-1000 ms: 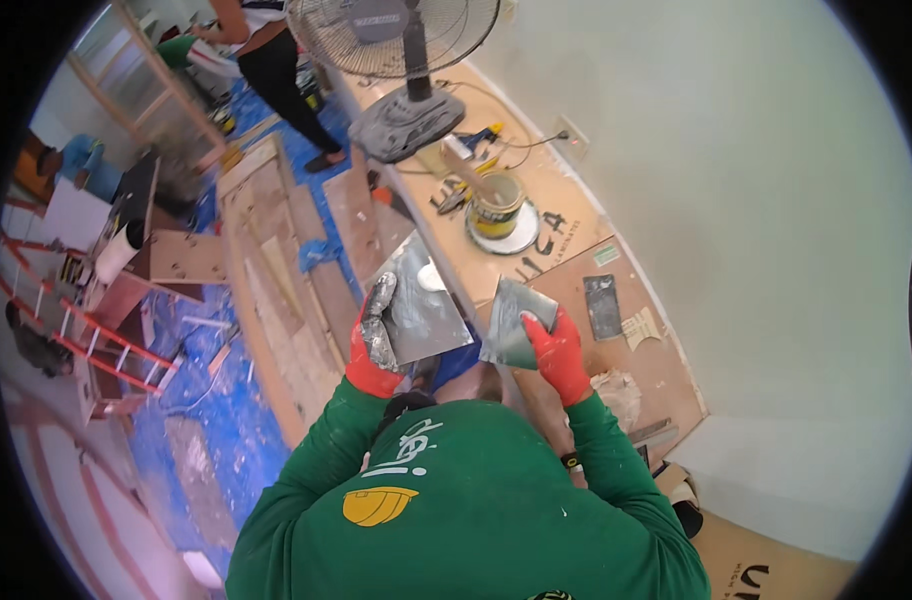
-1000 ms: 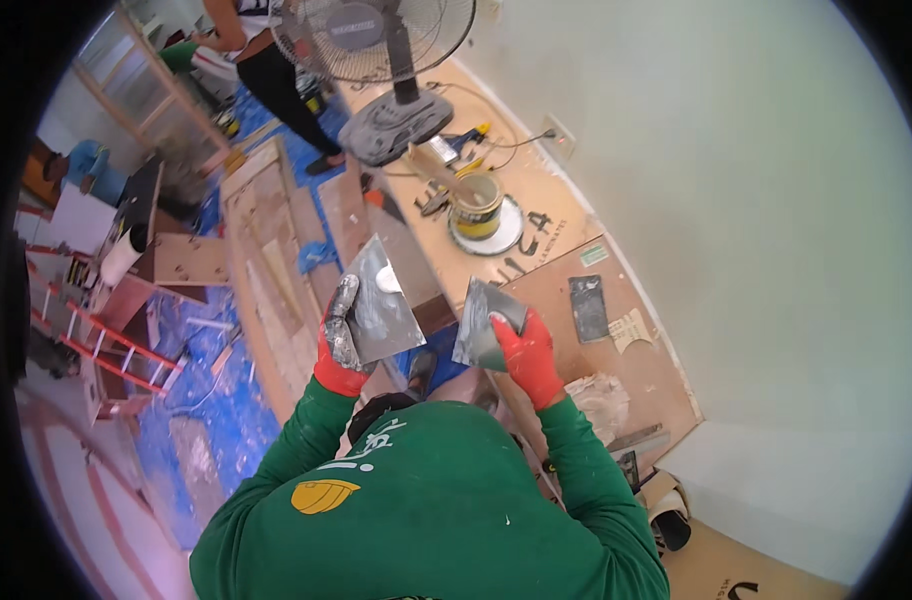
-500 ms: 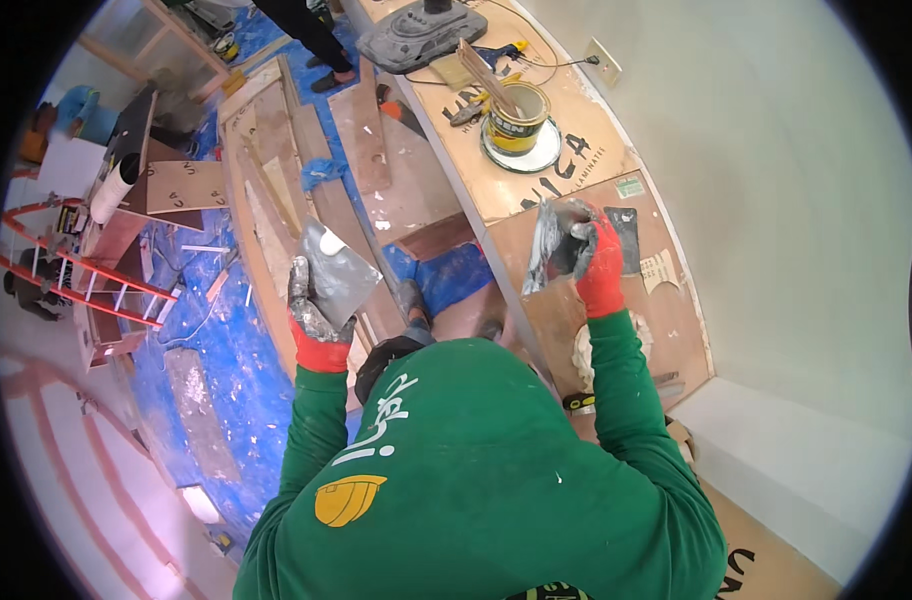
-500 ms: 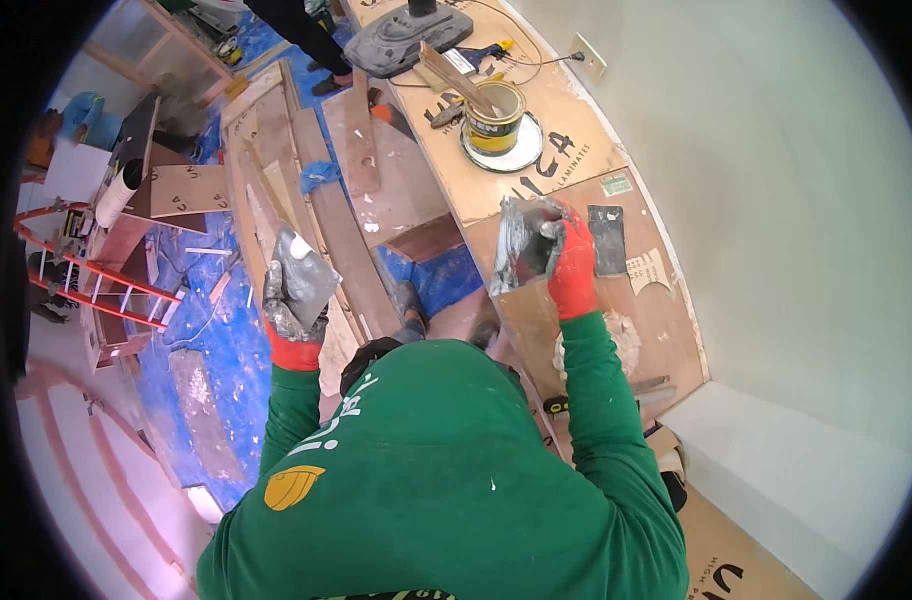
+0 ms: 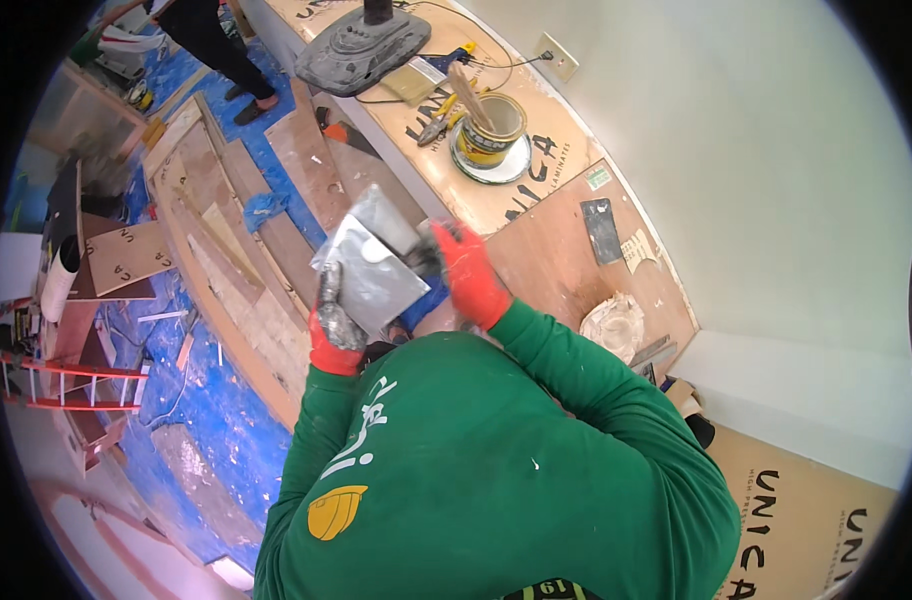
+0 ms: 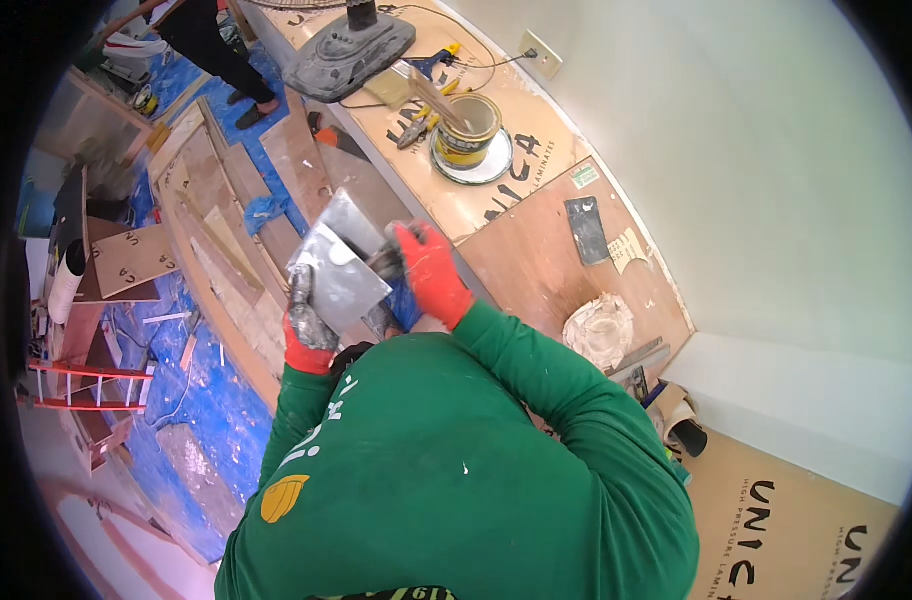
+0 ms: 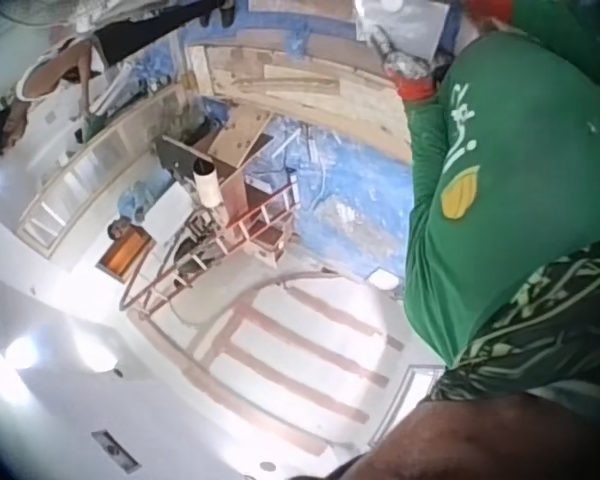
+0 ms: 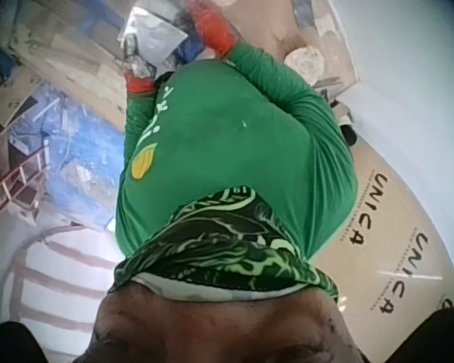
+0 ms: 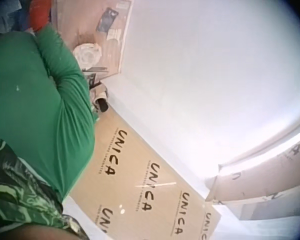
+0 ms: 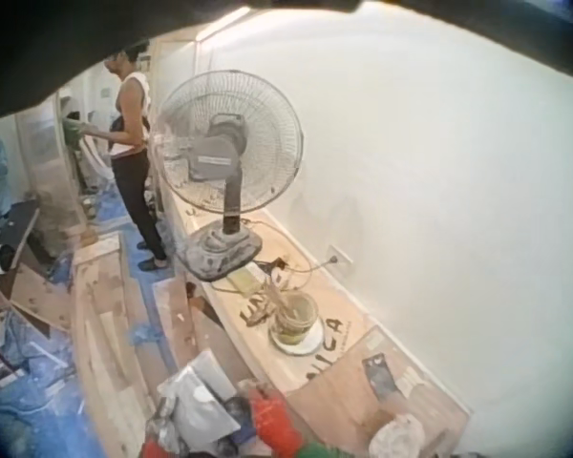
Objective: The person applies plaster to a wall and corner using two spatulas to spread and smooth the material.
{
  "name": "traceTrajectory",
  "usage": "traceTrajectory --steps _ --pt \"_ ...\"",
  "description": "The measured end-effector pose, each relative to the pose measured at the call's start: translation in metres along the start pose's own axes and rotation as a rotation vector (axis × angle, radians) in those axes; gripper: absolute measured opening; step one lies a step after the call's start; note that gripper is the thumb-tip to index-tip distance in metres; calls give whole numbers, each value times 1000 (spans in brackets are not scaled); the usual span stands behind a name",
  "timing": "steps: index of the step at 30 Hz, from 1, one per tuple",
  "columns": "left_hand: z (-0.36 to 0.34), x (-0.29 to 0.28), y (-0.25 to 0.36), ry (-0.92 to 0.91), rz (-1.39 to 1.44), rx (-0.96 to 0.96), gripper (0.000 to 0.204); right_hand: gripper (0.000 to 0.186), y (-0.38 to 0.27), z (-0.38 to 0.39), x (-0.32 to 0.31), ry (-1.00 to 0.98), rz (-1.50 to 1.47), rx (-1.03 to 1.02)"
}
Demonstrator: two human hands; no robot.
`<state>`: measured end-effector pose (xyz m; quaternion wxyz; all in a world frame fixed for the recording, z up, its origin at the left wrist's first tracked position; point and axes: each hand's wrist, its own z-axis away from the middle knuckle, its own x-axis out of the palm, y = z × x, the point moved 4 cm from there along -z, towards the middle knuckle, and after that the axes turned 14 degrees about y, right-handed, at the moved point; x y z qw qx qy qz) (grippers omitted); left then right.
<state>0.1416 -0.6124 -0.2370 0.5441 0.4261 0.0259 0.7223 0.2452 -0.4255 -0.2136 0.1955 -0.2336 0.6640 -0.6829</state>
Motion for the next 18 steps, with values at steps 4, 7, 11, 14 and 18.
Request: traceTrajectory --steps 4,7,11,14,18 --pt "-38 -47 66 29 170 138 38 68 -34 -68 -32 375 446 -344" --pt "-69 -104 125 26 316 223 39 115 -40 -114 -61 360 530 -486" --pt "-63 -146 206 155 306 421 39 117 -39 -152 -50 223 870 -515" --pt "-53 -160 234 210 297 545 38 109 -31 -170 -39 171 1061 -481" --pt "-40 -169 237 339 275 636 35 101 -31 -191 -41 165 1116 -500"
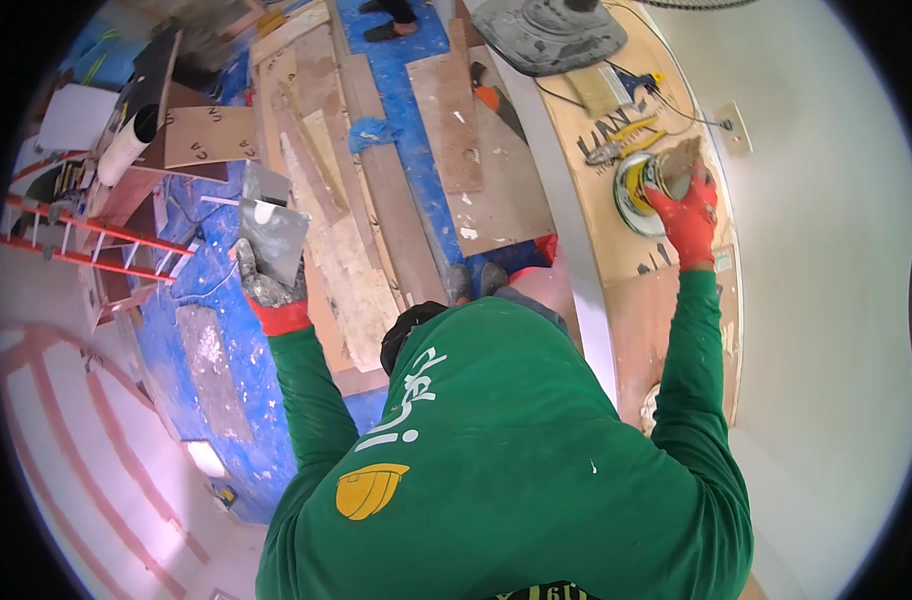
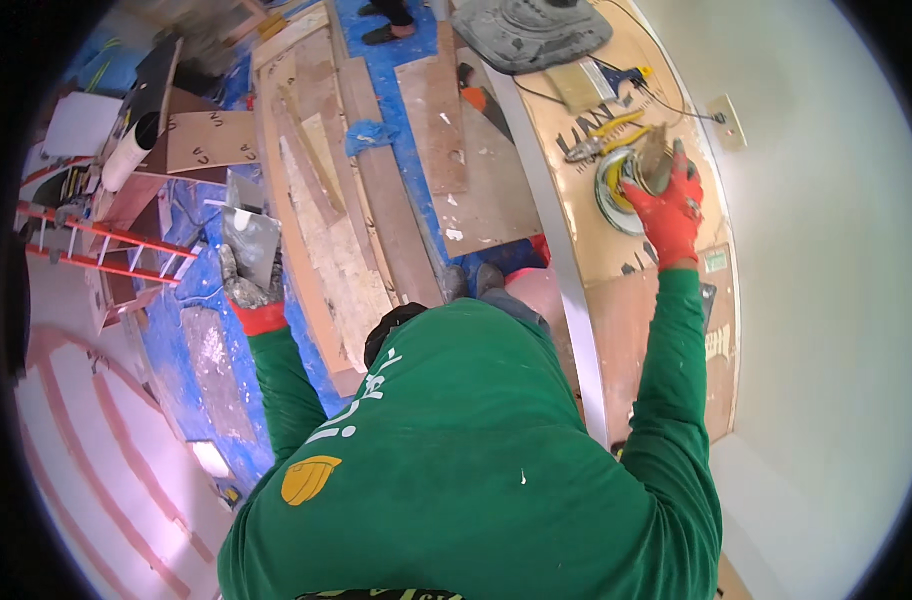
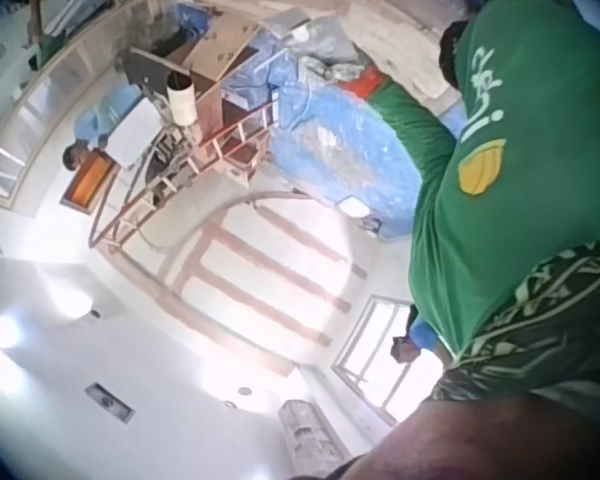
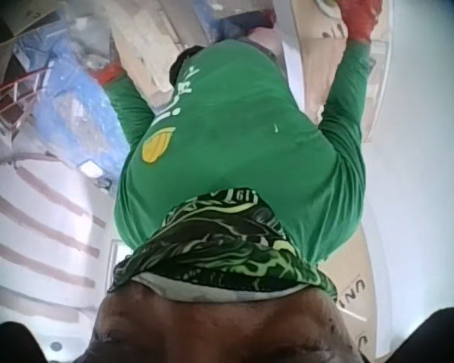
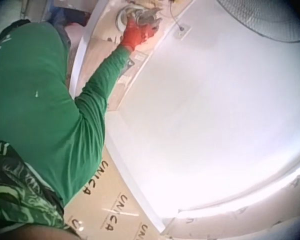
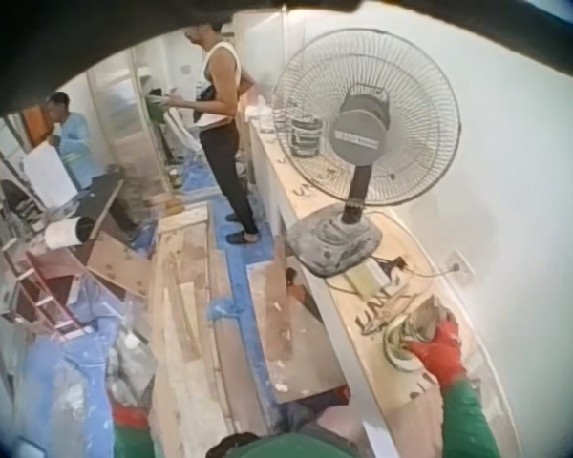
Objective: The person applies plaster to a wall and corner using two spatulas to spread and smooth the material.
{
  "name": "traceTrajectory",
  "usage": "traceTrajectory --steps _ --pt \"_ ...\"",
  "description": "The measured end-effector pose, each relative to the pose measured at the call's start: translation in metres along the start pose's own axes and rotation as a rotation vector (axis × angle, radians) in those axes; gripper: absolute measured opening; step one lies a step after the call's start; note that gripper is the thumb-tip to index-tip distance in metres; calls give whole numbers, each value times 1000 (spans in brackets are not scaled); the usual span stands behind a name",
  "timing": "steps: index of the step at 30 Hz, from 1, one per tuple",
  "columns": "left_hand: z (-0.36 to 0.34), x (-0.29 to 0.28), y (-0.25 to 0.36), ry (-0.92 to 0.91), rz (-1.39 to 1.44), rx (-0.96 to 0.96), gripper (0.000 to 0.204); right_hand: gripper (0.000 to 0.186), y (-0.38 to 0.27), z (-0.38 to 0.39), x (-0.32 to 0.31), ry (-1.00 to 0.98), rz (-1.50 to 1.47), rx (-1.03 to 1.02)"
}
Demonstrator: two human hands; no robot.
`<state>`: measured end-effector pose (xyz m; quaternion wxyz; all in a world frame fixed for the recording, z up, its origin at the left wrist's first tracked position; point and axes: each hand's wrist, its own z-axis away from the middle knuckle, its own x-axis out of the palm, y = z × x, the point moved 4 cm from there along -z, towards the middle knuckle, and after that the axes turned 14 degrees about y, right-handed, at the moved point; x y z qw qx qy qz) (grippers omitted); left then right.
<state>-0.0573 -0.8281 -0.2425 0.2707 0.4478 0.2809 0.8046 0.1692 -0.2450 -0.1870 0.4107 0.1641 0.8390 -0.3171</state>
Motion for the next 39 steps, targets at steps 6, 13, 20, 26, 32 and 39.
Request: traceTrajectory --steps 6,13,20,26,32,39 --pt "7 -21 13 -12 -493 545 44 85 -36 -35 -39 8 -73 11" --pt "-38 37 10 52 -19 56 39 54 -138 -68 -43 -124 -327 -291" --pt "-197 102 -14 -61 46 -175 46 91 -254 -97 88 -237 -387 -287" --pt "-347 104 13 -213 -525 166 50 93 -341 -195 247 43 -161 -380" --pt "-419 123 56 -213 -405 -103 53 97 -345 -347 349 153 132 22" --pt "-444 146 103 -72 -652 -8 54 102 -302 -409 409 260 234 379"
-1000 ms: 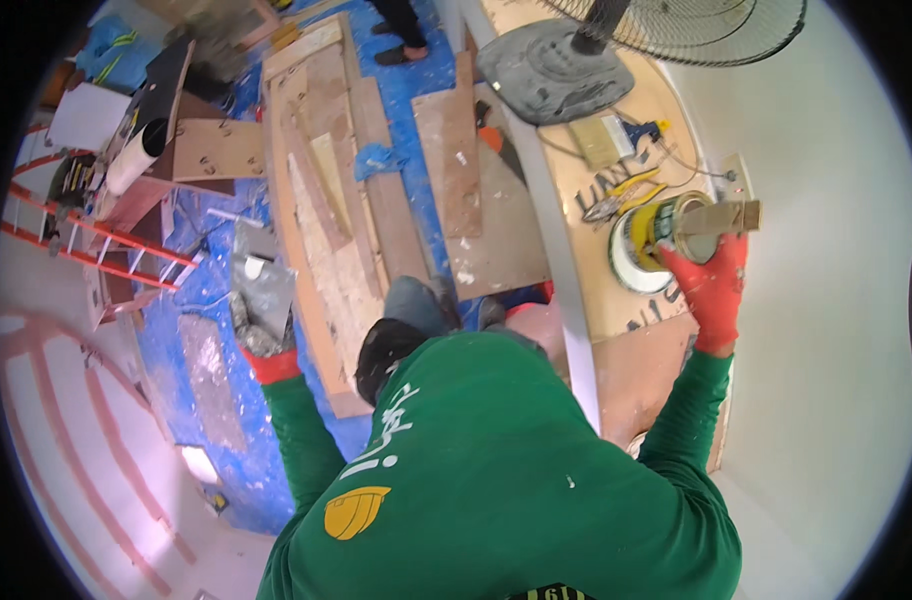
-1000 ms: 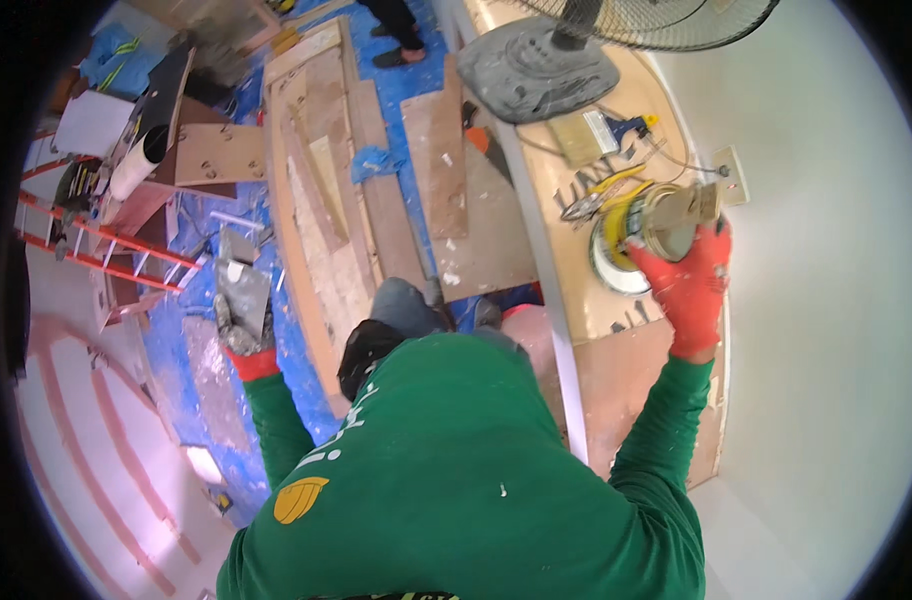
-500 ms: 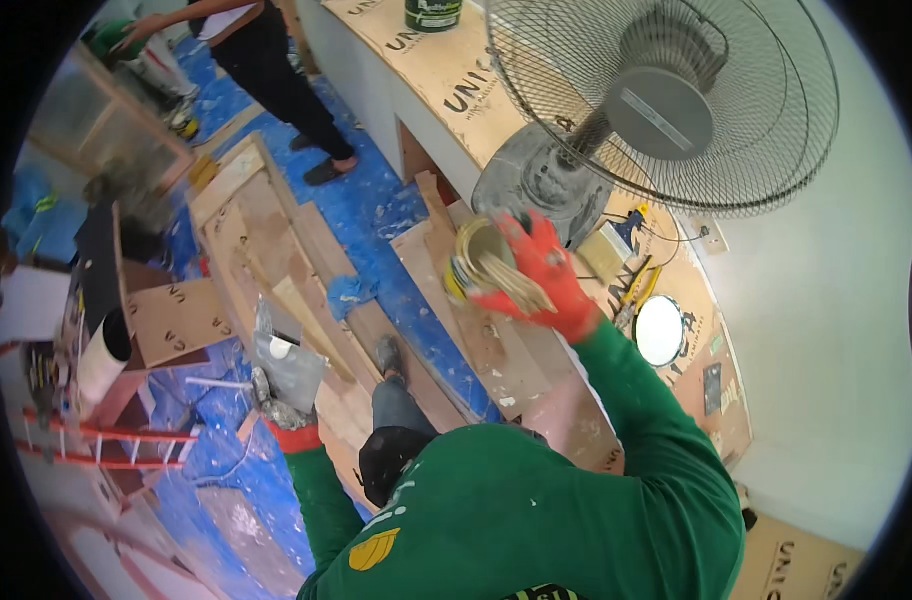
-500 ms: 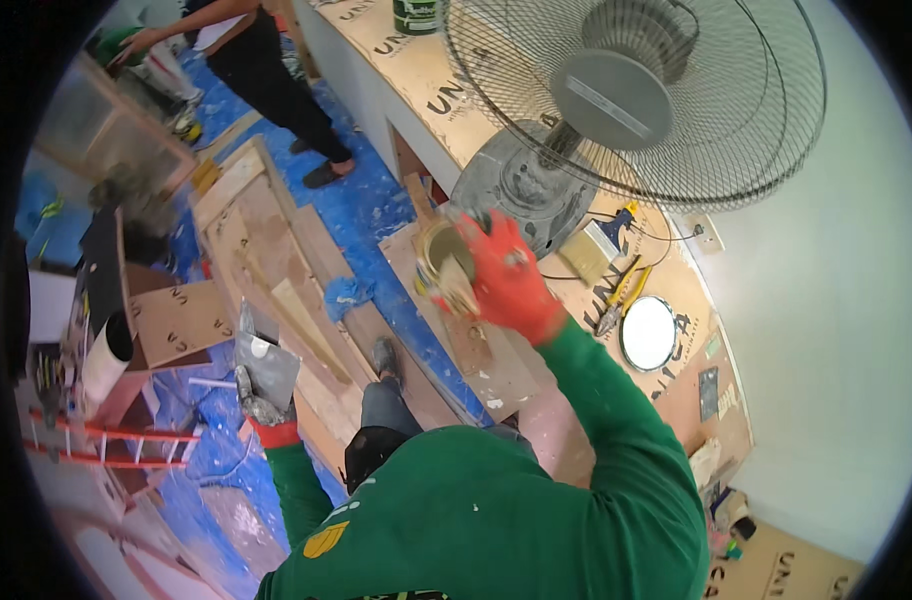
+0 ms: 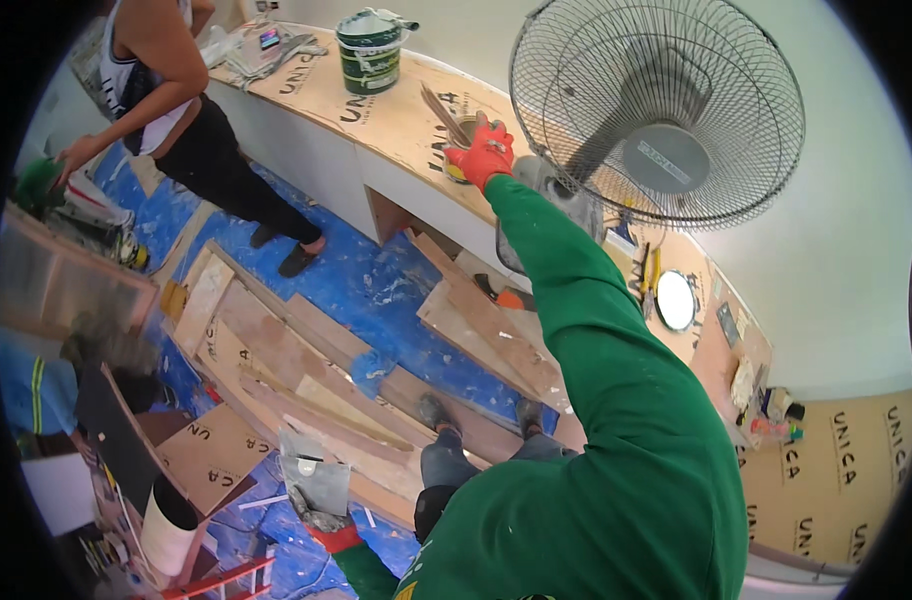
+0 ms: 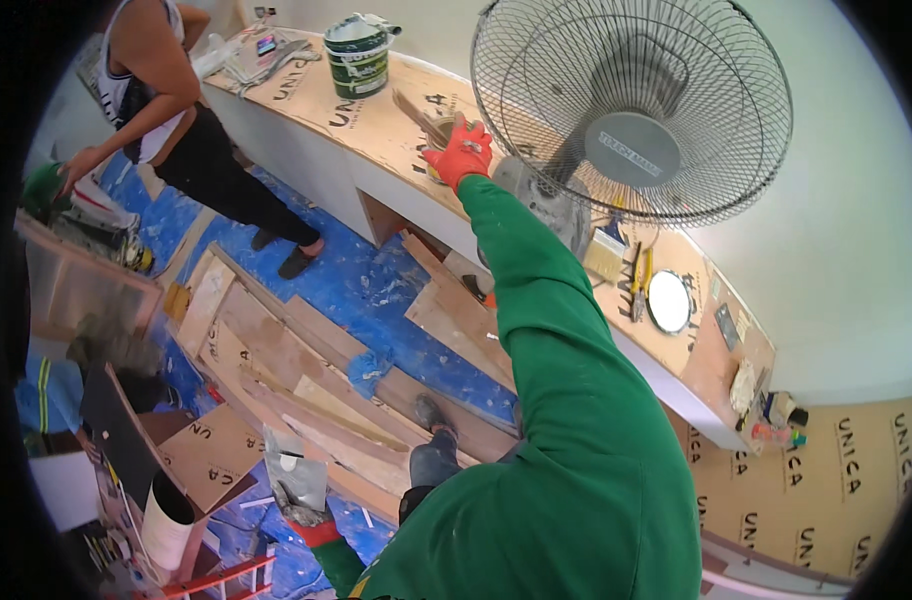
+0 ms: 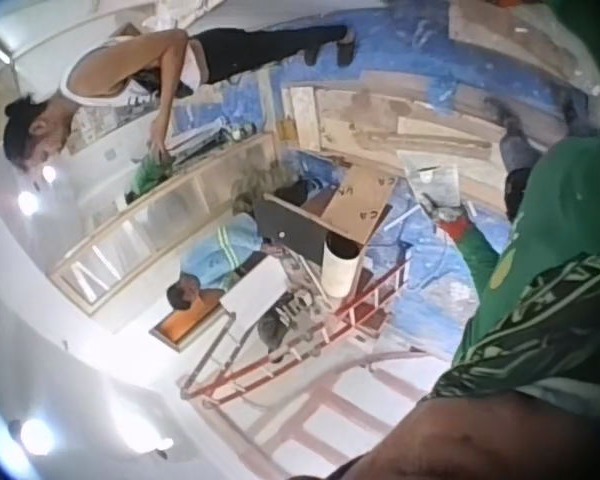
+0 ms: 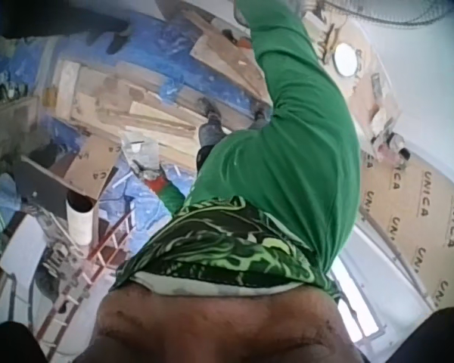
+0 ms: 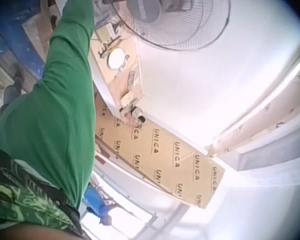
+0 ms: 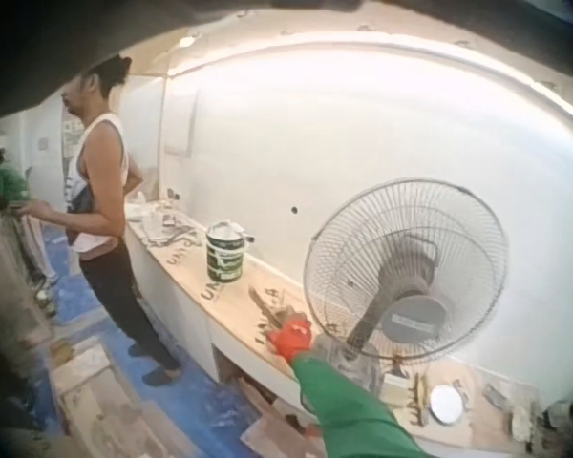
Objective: The person applies plaster to a wall and corner using two spatulas to spread and smooth the material.
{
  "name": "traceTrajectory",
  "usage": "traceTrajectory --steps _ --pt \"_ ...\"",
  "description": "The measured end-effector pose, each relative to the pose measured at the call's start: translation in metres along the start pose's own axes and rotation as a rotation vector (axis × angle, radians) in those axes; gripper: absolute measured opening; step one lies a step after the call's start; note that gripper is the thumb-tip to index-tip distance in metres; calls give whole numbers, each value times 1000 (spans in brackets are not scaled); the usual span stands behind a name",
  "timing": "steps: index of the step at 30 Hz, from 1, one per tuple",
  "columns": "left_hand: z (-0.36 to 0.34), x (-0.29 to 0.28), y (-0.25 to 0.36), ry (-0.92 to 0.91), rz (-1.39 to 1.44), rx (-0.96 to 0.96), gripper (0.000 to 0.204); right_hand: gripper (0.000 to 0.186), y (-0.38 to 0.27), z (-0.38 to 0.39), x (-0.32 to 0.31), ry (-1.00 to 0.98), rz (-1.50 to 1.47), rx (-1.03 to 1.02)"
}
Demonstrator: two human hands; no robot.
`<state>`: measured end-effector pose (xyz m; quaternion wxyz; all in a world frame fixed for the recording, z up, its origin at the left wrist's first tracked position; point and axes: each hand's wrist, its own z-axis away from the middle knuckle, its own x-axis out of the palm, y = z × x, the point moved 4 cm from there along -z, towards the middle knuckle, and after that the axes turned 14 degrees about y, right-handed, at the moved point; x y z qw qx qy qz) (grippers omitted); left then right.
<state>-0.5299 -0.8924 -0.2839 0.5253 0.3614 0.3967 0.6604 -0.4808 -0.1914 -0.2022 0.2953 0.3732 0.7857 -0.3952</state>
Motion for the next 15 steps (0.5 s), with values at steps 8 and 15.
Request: traceTrajectory --steps 8,15 --pt "-39 11 -15 -92 -185 113 56 73 152 114 -87 256 -187 79" --pt "-41 42 -15 -201 -316 237 58 69 227 27 -121 354 -292 -106"
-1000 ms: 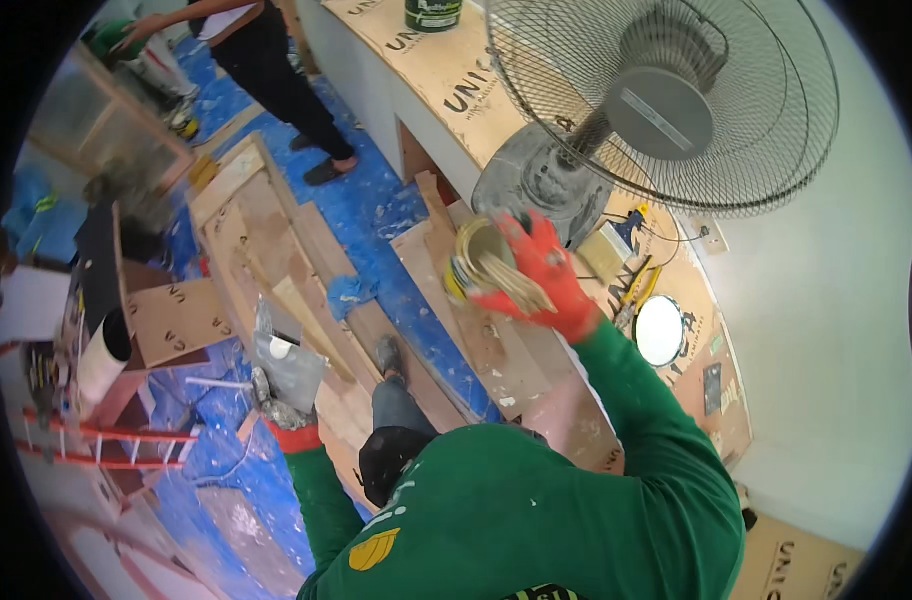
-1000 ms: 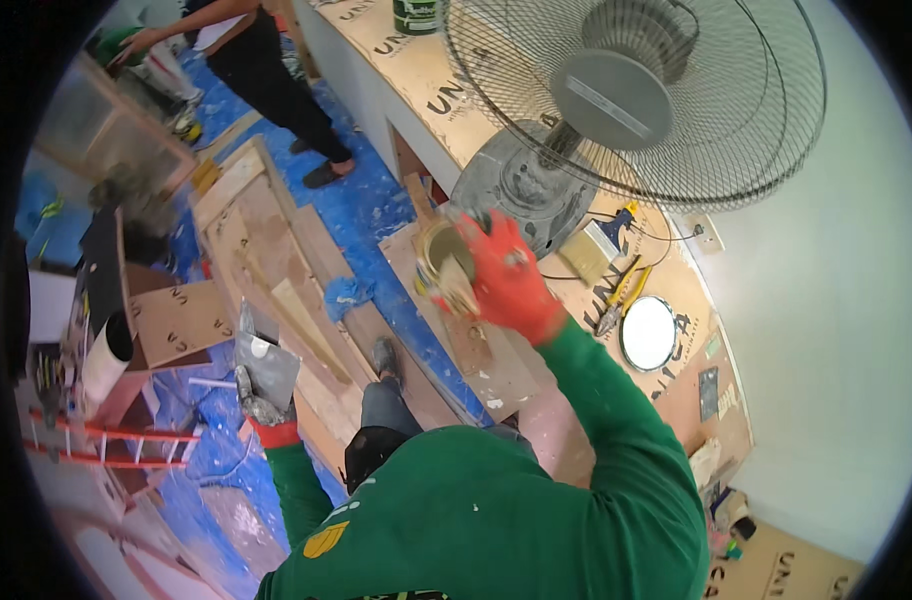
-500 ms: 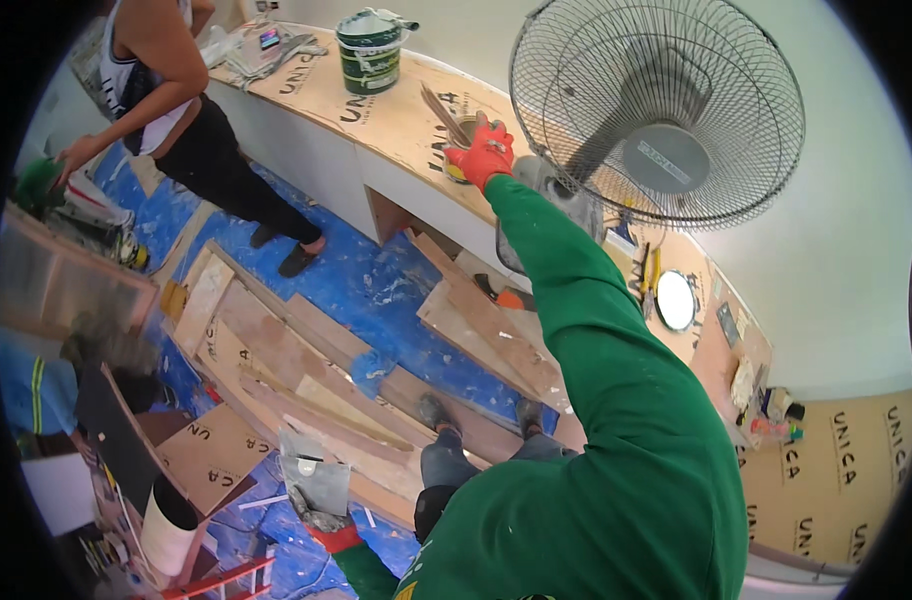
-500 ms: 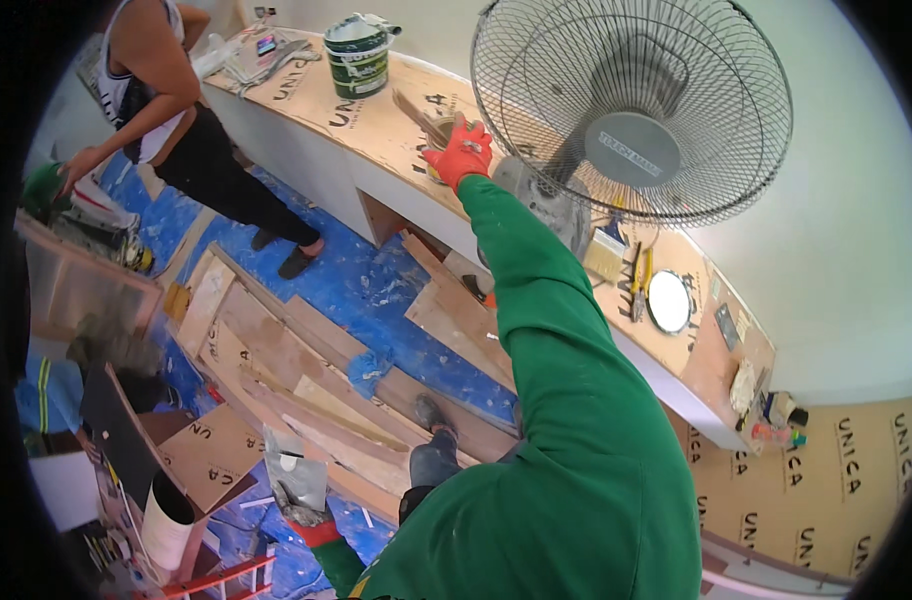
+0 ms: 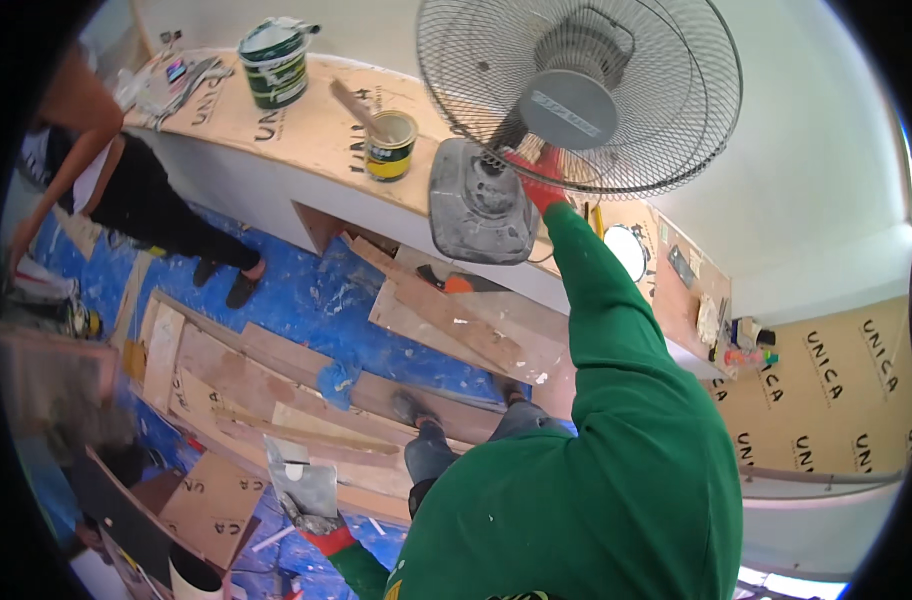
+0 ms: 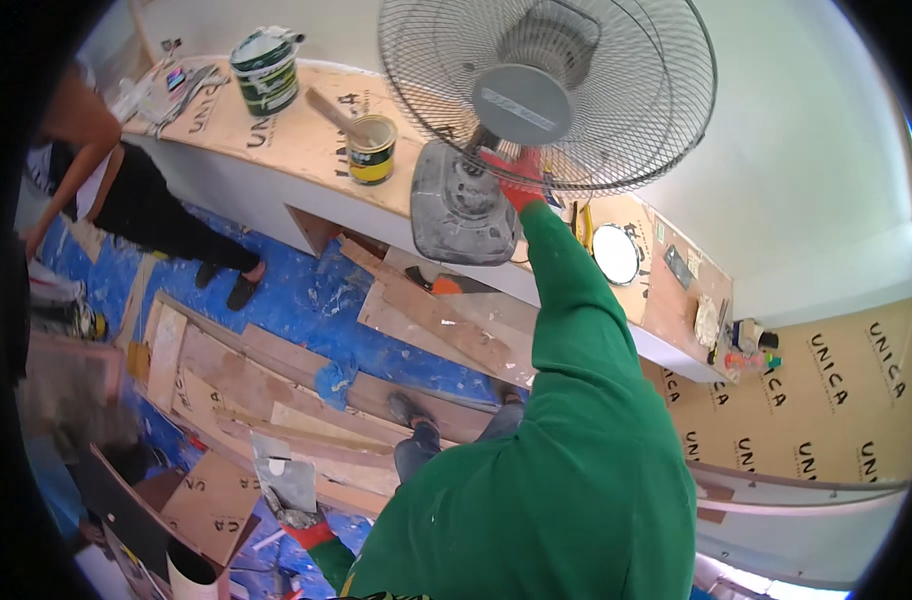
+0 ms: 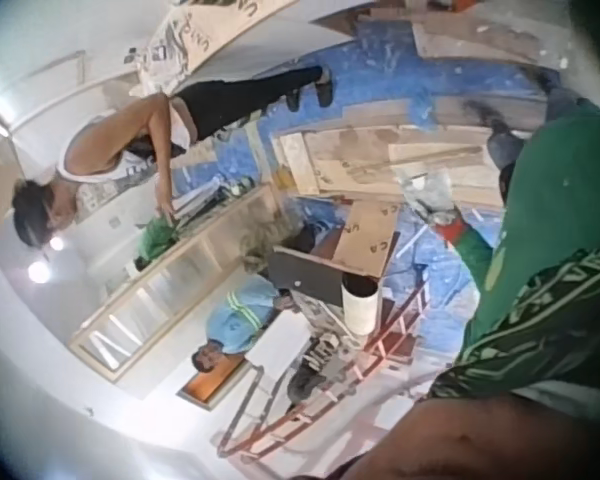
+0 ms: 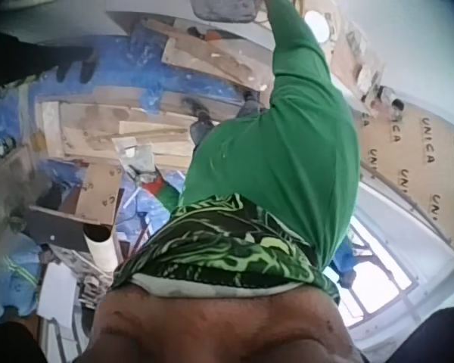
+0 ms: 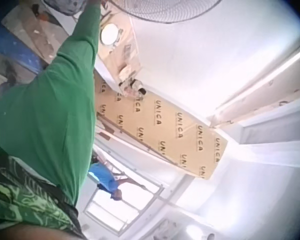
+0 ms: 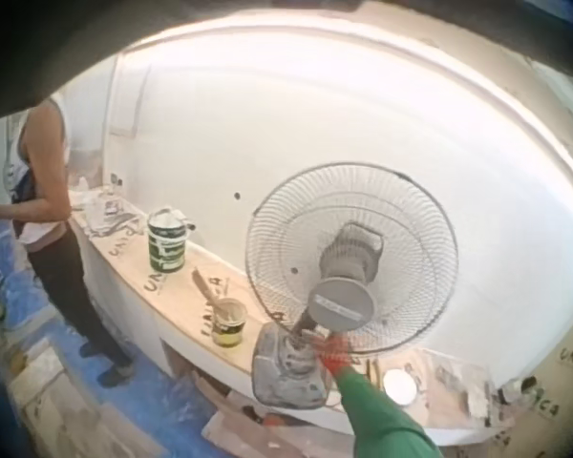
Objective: The person applies plaster to a wall and corner using two spatulas to spread and smooth the material.
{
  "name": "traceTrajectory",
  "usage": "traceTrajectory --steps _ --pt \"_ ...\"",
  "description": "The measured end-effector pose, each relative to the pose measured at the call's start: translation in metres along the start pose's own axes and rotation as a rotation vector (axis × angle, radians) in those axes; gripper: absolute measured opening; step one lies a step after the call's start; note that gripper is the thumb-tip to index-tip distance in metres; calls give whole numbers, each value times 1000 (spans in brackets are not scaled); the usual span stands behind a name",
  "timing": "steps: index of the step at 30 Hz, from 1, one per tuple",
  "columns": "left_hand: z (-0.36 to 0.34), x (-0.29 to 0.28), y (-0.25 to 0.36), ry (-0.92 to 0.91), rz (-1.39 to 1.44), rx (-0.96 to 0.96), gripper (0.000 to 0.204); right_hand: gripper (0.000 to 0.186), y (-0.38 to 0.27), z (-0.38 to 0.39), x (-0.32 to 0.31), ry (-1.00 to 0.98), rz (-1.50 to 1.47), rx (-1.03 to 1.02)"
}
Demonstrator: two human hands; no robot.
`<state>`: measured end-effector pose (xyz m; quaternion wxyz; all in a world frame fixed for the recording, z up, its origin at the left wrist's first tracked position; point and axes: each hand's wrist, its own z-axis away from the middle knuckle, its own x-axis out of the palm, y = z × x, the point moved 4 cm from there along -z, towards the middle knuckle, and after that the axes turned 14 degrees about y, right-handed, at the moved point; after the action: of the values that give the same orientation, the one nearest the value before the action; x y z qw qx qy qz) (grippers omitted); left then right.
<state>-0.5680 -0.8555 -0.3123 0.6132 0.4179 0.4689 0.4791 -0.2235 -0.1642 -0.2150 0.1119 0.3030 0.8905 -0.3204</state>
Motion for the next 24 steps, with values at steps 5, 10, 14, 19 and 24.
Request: traceTrajectory --steps 5,10,14,19,24 --pt "9 21 18 -50 -115 154 59 59 8 -36 31 -141 19 -54" --pt "24 92 47 -198 -209 395 60 50 20 -45 23 -61 168 -93" --pt "50 135 61 -290 -243 548 61 44 13 -70 -30 83 244 -276" --pt "112 141 67 -362 -366 878 63 38 28 -144 -199 294 496 -654" --pt "164 175 54 -477 -198 630 73 35 85 -157 -413 -45 579 67"
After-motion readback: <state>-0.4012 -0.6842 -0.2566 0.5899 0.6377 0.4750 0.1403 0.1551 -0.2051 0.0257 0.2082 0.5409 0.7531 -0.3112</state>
